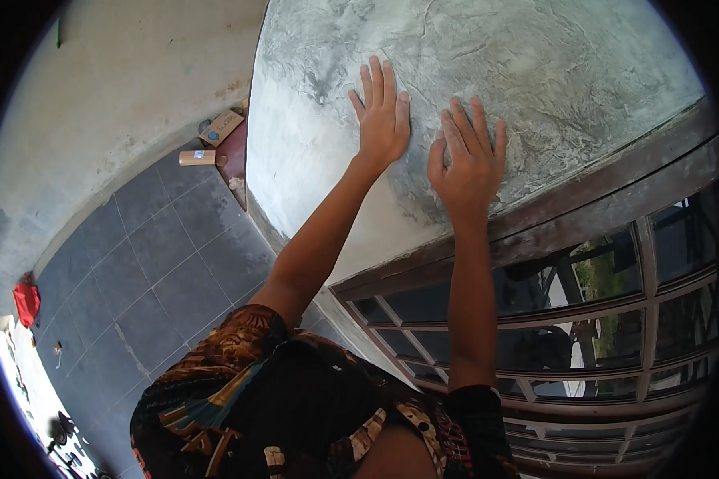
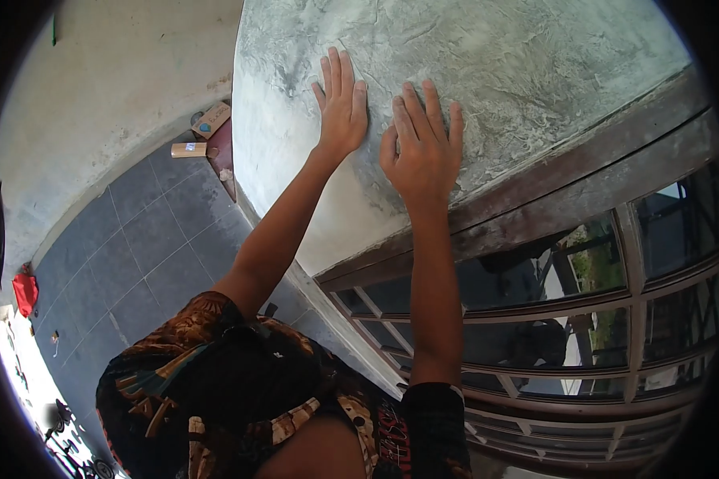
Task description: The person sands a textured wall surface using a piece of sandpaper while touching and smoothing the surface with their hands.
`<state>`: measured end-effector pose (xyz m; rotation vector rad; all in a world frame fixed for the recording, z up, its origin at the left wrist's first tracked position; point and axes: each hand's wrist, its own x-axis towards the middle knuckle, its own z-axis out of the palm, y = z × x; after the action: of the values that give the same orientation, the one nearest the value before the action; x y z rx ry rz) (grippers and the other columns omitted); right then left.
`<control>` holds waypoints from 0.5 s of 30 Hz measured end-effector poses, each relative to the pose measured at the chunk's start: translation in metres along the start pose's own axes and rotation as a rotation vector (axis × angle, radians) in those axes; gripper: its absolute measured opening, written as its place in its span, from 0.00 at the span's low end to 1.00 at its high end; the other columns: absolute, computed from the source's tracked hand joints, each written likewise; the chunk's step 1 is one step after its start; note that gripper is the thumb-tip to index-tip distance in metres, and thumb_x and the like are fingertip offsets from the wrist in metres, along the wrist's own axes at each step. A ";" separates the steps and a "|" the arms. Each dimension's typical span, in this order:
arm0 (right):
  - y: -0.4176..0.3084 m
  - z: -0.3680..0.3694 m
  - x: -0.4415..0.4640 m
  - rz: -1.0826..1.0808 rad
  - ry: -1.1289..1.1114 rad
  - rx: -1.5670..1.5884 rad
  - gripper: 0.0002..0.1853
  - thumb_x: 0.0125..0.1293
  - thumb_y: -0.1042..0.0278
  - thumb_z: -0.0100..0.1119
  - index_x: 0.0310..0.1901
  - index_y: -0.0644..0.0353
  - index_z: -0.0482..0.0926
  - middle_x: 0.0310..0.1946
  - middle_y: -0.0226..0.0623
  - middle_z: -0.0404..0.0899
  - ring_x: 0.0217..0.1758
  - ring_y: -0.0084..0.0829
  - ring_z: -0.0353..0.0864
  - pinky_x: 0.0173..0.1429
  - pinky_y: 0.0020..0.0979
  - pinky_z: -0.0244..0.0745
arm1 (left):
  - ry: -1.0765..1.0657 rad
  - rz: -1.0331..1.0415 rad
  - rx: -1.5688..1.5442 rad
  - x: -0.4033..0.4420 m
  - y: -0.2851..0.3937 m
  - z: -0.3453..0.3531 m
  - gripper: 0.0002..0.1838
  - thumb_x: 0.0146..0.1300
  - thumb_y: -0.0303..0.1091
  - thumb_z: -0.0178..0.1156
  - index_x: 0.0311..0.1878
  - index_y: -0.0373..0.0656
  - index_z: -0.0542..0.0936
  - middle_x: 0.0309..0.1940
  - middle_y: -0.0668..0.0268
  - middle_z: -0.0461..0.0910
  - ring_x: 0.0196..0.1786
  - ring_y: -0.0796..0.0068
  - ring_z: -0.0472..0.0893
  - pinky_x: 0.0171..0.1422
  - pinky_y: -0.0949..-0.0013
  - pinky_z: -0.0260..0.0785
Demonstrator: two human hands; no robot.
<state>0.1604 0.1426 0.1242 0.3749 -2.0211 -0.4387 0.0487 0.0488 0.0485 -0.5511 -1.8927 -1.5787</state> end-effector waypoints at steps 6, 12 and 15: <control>0.001 0.001 0.005 0.002 -0.015 -0.018 0.15 0.62 0.67 0.60 0.48 0.57 0.87 0.61 0.29 0.82 0.74 0.32 0.71 0.77 0.50 0.57 | -0.128 0.018 0.036 -0.086 -0.015 0.018 0.34 0.79 0.42 0.39 0.81 0.35 0.47 0.83 0.47 0.39 0.83 0.40 0.34 0.79 0.30 0.23; 0.001 -0.004 -0.001 -0.008 -0.041 -0.013 0.15 0.61 0.67 0.60 0.48 0.56 0.87 0.61 0.29 0.81 0.74 0.33 0.70 0.77 0.50 0.57 | 0.008 0.057 -0.051 -0.043 0.009 0.009 0.35 0.78 0.42 0.41 0.81 0.35 0.47 0.82 0.44 0.38 0.83 0.38 0.35 0.76 0.25 0.24; 0.001 0.001 0.001 -0.012 -0.023 -0.007 0.15 0.60 0.67 0.60 0.48 0.57 0.87 0.61 0.29 0.82 0.73 0.33 0.71 0.77 0.50 0.58 | -0.134 0.025 -0.014 -0.099 -0.001 0.020 0.34 0.79 0.41 0.40 0.81 0.35 0.47 0.82 0.45 0.38 0.83 0.38 0.35 0.78 0.28 0.23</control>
<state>0.1592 0.1431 0.1251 0.3788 -2.0400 -0.4594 0.1170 0.0742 -0.0220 -0.6995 -1.9658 -1.5756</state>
